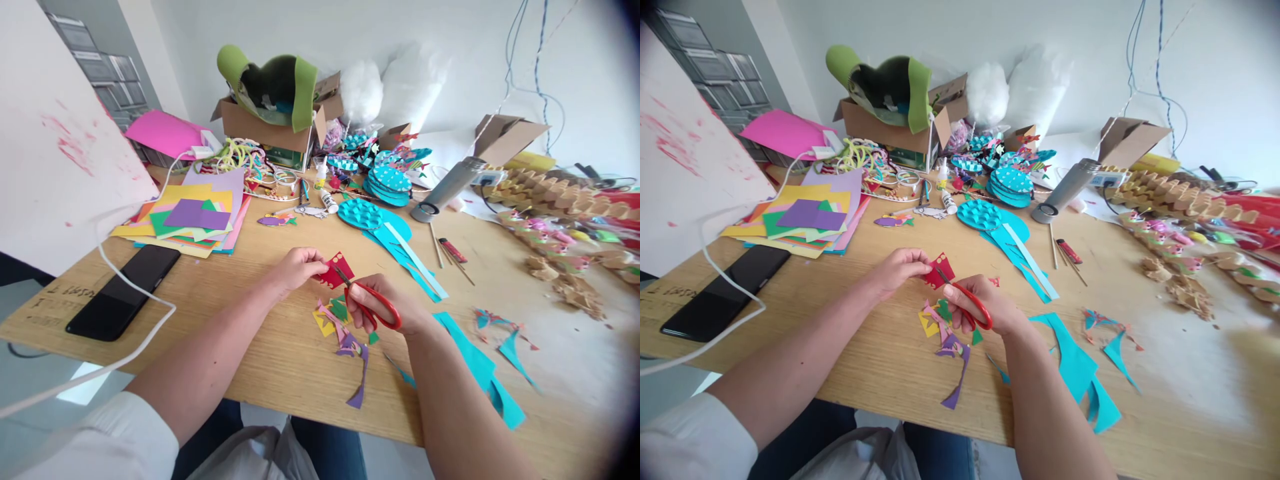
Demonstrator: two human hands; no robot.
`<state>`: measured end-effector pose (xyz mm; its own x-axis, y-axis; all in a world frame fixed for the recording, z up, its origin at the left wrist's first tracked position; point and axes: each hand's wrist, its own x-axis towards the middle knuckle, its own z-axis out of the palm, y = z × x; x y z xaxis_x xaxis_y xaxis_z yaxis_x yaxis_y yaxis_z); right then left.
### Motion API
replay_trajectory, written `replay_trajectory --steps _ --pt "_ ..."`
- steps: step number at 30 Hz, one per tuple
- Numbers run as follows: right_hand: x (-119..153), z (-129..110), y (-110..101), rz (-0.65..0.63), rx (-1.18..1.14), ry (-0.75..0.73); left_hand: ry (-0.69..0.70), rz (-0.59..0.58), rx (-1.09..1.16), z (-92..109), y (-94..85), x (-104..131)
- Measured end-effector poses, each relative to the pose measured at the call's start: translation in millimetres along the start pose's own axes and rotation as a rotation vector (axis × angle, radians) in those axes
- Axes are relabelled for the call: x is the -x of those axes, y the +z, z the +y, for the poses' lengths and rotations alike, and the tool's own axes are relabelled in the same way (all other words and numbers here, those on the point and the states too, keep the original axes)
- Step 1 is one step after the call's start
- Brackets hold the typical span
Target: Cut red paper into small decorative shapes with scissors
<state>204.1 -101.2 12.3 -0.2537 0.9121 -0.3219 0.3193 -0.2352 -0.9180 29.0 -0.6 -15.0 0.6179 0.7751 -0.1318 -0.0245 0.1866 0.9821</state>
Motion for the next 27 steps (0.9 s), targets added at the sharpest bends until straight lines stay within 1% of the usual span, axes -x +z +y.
replay_trajectory --steps 4,16,21,27 --pt "-0.4 -2.7 1.5 -0.015 0.013 0.050 0.024 -0.024 -0.020 0.3 -1.5 0.8" --pt "0.5 -5.5 1.6 -0.003 0.033 0.088 0.054 -0.055 -0.132 0.4 -3.3 0.8" --pt "0.2 -6.3 2.3 -0.012 0.027 0.088 0.039 -0.039 -0.092 1.8 -2.4 2.2" --pt "0.3 -4.9 3.3 0.018 0.006 0.096 0.006 -0.029 -0.062 3.0 -2.1 1.4"
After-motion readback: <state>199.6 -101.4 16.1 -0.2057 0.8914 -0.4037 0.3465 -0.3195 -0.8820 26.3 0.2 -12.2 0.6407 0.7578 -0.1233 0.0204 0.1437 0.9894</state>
